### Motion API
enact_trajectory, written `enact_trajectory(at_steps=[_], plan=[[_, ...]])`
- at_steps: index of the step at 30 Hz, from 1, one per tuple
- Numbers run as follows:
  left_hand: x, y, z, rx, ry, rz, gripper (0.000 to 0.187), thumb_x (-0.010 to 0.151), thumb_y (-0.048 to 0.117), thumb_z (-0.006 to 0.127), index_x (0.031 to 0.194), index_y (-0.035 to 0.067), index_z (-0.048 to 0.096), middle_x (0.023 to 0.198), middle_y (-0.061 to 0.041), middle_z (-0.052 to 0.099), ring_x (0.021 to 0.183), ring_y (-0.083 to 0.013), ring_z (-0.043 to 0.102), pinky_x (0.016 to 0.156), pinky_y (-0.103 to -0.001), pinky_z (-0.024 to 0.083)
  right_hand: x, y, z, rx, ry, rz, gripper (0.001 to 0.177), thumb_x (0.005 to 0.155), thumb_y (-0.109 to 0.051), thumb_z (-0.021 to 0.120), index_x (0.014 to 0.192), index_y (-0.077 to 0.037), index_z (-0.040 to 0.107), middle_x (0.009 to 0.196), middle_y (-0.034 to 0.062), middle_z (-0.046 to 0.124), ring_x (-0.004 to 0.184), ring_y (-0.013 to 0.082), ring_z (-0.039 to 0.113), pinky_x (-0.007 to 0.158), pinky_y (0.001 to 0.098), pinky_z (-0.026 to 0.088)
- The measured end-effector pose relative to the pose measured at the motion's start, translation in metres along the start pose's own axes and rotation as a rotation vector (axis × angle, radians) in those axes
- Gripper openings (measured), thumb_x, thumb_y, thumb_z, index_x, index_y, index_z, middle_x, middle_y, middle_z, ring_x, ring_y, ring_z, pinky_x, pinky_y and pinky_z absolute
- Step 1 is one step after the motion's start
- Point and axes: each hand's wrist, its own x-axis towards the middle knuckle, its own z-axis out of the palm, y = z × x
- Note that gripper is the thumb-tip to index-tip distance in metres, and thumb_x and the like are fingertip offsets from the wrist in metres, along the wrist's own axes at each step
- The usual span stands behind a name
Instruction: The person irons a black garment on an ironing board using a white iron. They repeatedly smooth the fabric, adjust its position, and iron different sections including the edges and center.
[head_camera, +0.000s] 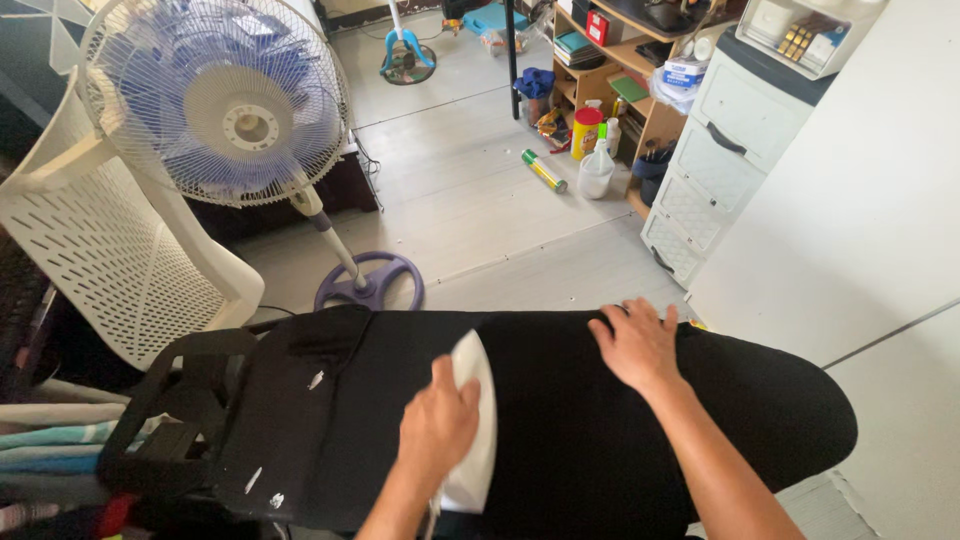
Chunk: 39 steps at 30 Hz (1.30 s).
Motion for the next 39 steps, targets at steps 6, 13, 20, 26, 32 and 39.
enact_trajectory(at_steps=[6, 13, 20, 26, 32, 39], plan=[[-0.048, 0.027, 0.011, -0.007, -0.125, -0.043, 0.059, 0.102, 0.037, 0.056, 0.146, -0.001, 0.042, 0.097, -0.029, 0.078, 0.093, -0.0513, 0.076, 0.085, -0.059, 0.061, -0.004, 0.021, 0.002, -0.002, 0.081, 0.041, 0.052, 0.106, -0.056, 0.056, 0.127, -0.012, 0.076, 0.12, 0.0125, 0.077, 0.121, 0.0343, 0.067, 0.125, 0.061, 0.03], [0.04, 0.056, 0.032, -0.054, -0.01, -0.002, 0.048, 0.104, 0.036, 0.054, 0.134, 0.0, 0.051, 0.104, -0.033, 0.075, 0.098, -0.0548, 0.073, 0.089, -0.063, 0.057, -0.003, 0.015, -0.005, 0.017, 0.033, 0.073, 0.055, 0.106, -0.057, 0.055, 0.127, -0.012, 0.076, 0.119, 0.0122, 0.077, 0.12, 0.0321, 0.068, 0.12, 0.0516, 0.037], [0.113, 0.089, 0.037, -0.132, -0.002, -0.023, 0.047, 0.103, 0.038, 0.055, 0.132, 0.001, 0.052, 0.119, -0.032, 0.074, 0.115, -0.0539, 0.069, 0.102, -0.061, 0.053, -0.002, 0.015, -0.005, 0.078, 0.06, 0.064, 0.054, 0.105, -0.056, 0.056, 0.126, -0.011, 0.077, 0.119, 0.0136, 0.077, 0.119, 0.0343, 0.068, 0.115, 0.0515, 0.038], [0.051, 0.098, 0.041, -0.017, -0.104, 0.008, 0.049, 0.106, 0.04, 0.053, 0.133, -0.001, 0.049, 0.11, -0.033, 0.074, 0.105, -0.0533, 0.072, 0.097, -0.06, 0.057, 0.014, 0.041, -0.01, 0.199, -0.096, -0.054, 0.057, 0.102, -0.058, 0.061, 0.131, -0.011, 0.076, 0.119, 0.0166, 0.077, 0.113, 0.0374, 0.071, 0.102, 0.0519, 0.05], [-0.056, 0.104, 0.055, -0.029, -0.322, 0.082, 0.06, 0.107, 0.036, 0.052, 0.148, -0.004, 0.034, 0.102, -0.032, 0.075, 0.095, -0.0544, 0.073, 0.09, -0.06, 0.058, 0.001, 0.062, -0.001, 0.032, 0.03, 0.158, 0.053, 0.111, -0.051, 0.05, 0.099, -0.011, 0.084, 0.096, 0.0168, 0.081, 0.096, 0.0402, 0.075, 0.098, 0.0555, 0.053], [-0.009, 0.147, 0.08, -0.088, -0.199, 0.127, 0.055, 0.105, 0.035, 0.056, 0.14, -0.005, 0.041, 0.099, -0.035, 0.074, 0.095, -0.0563, 0.072, 0.09, -0.063, 0.057, 0.001, 0.066, 0.007, 0.042, 0.154, 0.097, 0.051, 0.111, -0.044, 0.051, 0.087, -0.01, 0.08, 0.087, 0.0182, 0.078, 0.086, 0.0419, 0.074, 0.087, 0.058, 0.053]])
